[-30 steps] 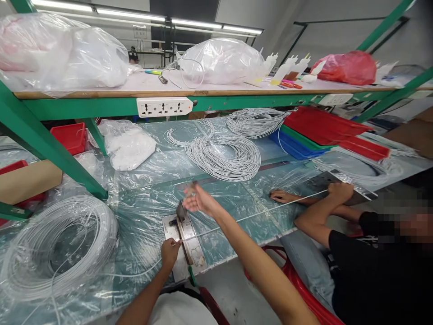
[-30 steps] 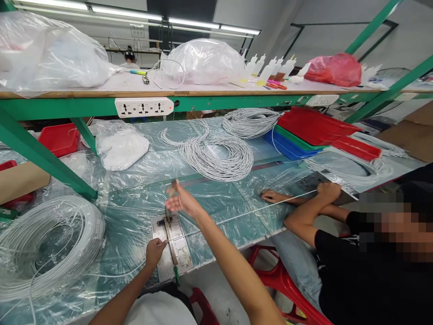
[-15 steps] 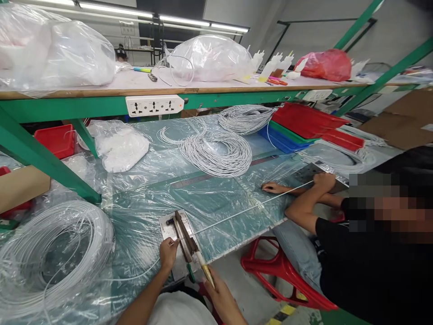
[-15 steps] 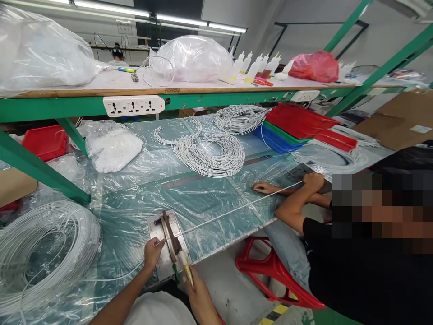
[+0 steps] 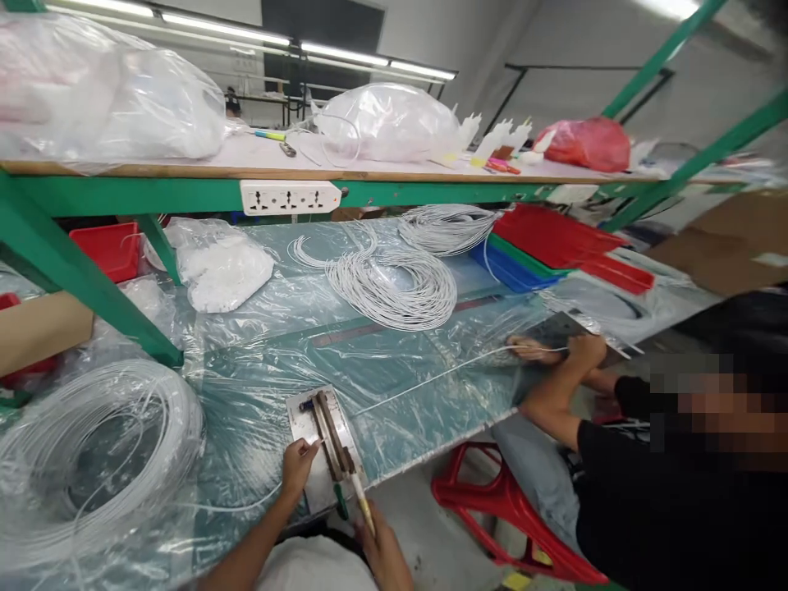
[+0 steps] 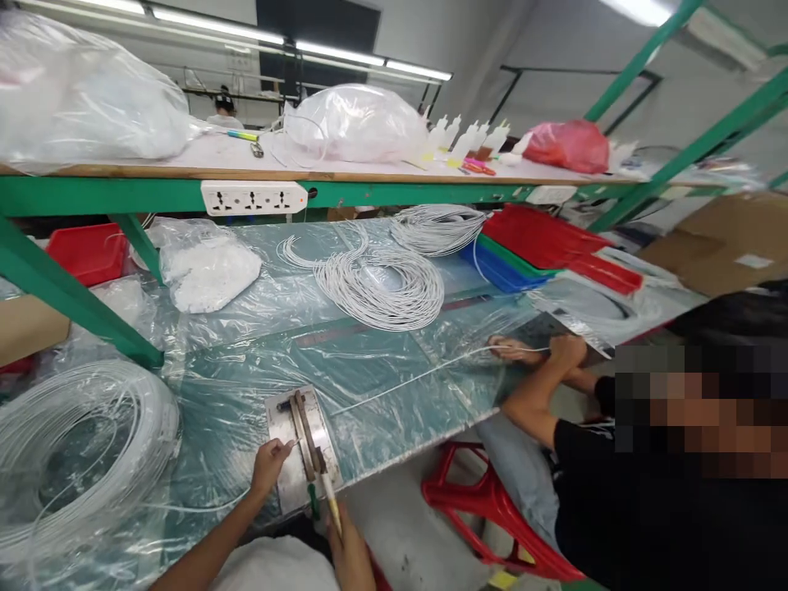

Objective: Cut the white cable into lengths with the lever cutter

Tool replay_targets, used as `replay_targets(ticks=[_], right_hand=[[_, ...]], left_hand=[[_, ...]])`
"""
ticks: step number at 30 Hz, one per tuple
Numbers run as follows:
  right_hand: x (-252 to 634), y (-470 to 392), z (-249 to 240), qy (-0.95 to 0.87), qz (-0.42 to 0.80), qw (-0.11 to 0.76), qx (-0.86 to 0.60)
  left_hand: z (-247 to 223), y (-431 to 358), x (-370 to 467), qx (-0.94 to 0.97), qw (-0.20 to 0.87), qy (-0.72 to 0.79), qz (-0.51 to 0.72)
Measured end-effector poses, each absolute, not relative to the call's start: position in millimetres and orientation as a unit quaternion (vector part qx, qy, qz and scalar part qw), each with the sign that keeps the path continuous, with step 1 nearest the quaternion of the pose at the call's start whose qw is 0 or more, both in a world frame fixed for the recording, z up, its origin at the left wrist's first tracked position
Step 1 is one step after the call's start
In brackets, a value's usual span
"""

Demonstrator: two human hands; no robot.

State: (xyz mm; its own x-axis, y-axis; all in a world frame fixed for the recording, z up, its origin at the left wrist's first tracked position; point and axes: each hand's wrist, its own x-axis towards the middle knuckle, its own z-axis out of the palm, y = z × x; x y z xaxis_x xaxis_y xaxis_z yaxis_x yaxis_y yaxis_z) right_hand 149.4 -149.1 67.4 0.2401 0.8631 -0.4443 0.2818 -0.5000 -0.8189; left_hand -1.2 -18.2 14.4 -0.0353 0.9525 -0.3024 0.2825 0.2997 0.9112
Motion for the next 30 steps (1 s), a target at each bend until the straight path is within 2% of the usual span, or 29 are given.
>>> replay_targets(ticks=[3, 6, 8, 13, 18, 22, 27, 29, 30], right_hand=[[164, -141, 99, -0.389, 0.518, 0.325, -0.689], [175, -113, 157, -0.336, 0.631, 0.316, -0.624], [177, -80, 195, -0.284, 0.707, 0.341, -0.551], [161, 37, 242, -0.235, 0.769, 0.409, -0.432], [127, 148, 235, -0.322, 0.705, 0.383, -0.503], [108, 187, 222, -0.362, 0.661, 0.380, -0.537], [108, 135, 186, -0.425, 0.599, 0.414, -0.537], [107, 83, 167, -0.517, 0.624, 0.345, -0.473], [105, 54, 160, -0.577, 0.649, 0.281, -0.408]], left_hand=[[27, -21, -11, 0.480, 0.523, 0.610, 0.351], [50, -26, -23, 0.475, 0.546, 0.586, 0.363], [70, -31, -30, 0.480, 0.560, 0.562, 0.375], [122, -43, -39, 0.550, 0.484, 0.551, 0.399], [145, -47, -42, 0.573, 0.455, 0.550, 0.403], [152, -50, -45, 0.548, 0.483, 0.543, 0.415], [184, -43, -55, 0.478, 0.540, 0.517, 0.461], [204, -35, -58, 0.452, 0.549, 0.496, 0.499], [215, -30, -57, 0.439, 0.552, 0.484, 0.518]])
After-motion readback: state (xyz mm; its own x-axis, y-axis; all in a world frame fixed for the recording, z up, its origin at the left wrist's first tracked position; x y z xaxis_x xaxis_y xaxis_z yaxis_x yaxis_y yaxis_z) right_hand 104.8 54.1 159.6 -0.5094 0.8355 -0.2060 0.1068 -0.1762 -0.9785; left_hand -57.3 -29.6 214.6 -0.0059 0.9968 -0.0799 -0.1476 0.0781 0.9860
